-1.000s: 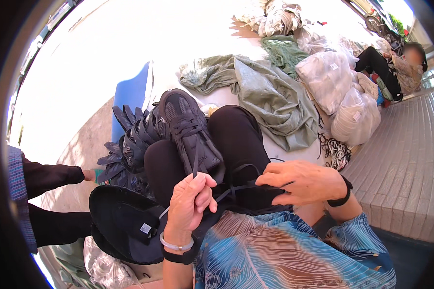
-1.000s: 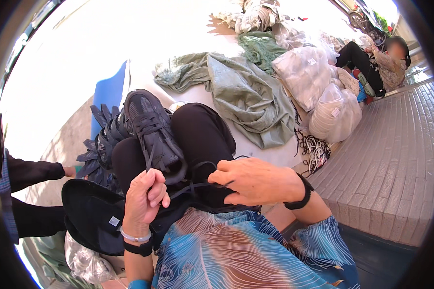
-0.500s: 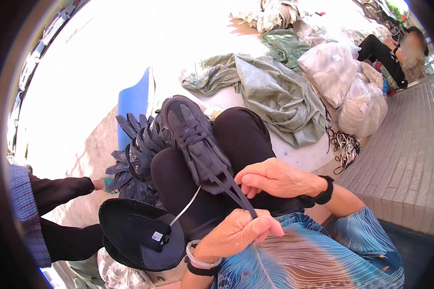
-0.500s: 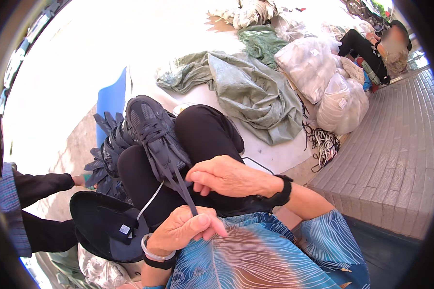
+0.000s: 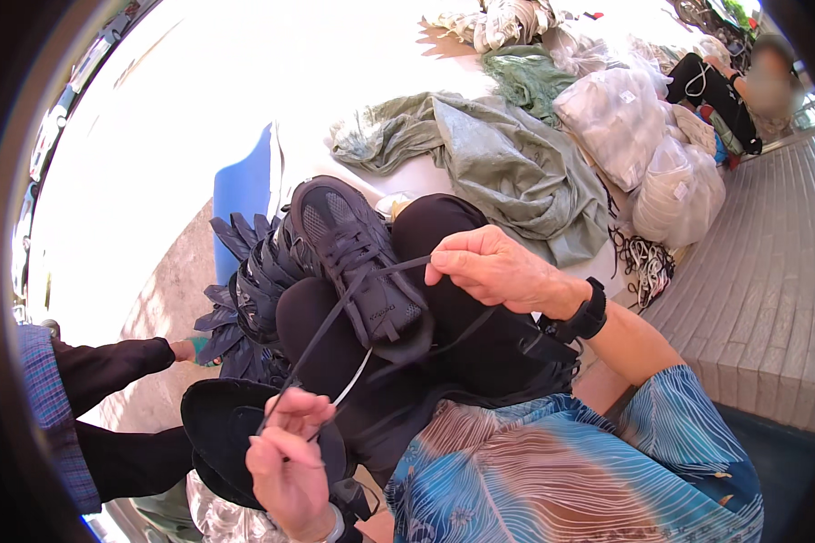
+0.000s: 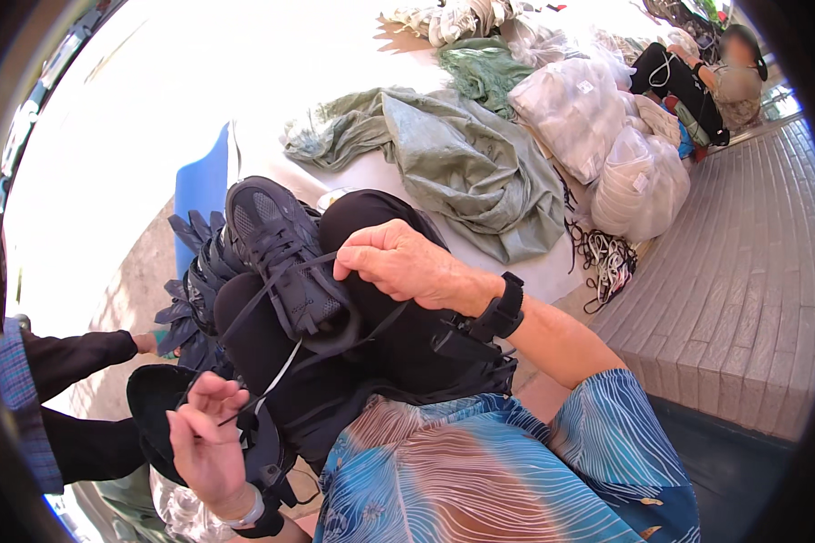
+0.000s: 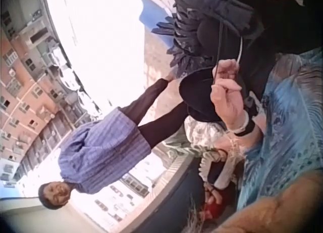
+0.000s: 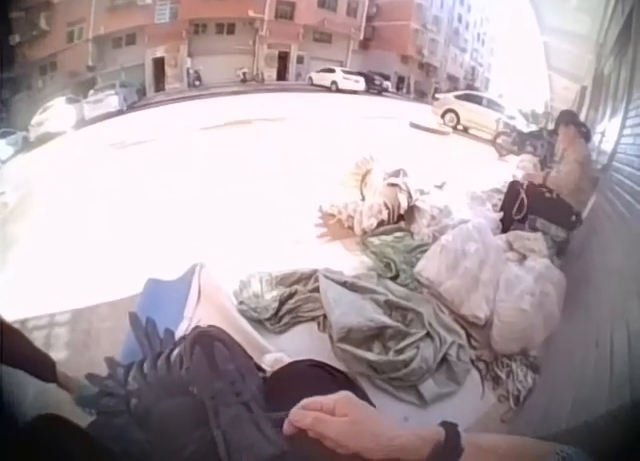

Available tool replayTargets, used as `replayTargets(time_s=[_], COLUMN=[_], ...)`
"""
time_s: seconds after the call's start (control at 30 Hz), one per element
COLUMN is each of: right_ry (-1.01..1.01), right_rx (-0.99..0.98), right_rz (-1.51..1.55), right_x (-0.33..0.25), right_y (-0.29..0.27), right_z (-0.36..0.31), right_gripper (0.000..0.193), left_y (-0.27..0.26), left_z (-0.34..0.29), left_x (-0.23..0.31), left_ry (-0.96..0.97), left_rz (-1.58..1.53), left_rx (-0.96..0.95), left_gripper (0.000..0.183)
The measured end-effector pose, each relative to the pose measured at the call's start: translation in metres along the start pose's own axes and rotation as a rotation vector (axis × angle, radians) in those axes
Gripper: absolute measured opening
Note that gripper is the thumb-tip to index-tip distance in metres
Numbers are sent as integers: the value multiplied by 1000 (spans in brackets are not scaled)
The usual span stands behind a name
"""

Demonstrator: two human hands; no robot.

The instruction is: Lace up a new black athletic shoe.

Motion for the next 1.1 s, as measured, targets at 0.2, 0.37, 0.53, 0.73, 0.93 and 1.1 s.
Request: replayTargets(time_s=[0.2, 0.37, 0.53, 0.73, 0.93, 1.1], right_ry=[-238, -155, -194, -367, -497, -580], right_rx=[100, 253, 344, 477, 667, 284], right_rz=[-540, -338, -72, -52, -938, -731], right_x=[-10, -4, -3, -18, -8, -7], right_y=[-33, -70, -100, -123, -134, -55], right_z=[8, 10, 15, 18, 27, -7], right_gripper=[26, 23, 17, 16, 23, 15], left_y=[-50, -101, -154, -134, -57, 29], left_z=[-19, -60, -119, -126, -62, 25], left_x=[46, 80, 112, 132, 77, -9], left_ry=[140, 347, 565, 709, 378, 60], left_rz=[-144, -60, 109, 158, 205, 344], left_rx=[163, 554, 1076, 1107, 451, 166], left_gripper=[40, 33, 30, 30, 29, 43])
Point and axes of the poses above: each hand's wrist, its own z-axis towards the middle knuckle, its own y-axis out of the palm, x = y × z, the point moved 1 cm from there along z, towards the middle knuckle, and after that the axes turned 14 degrees about z, right-handed, at the moved point
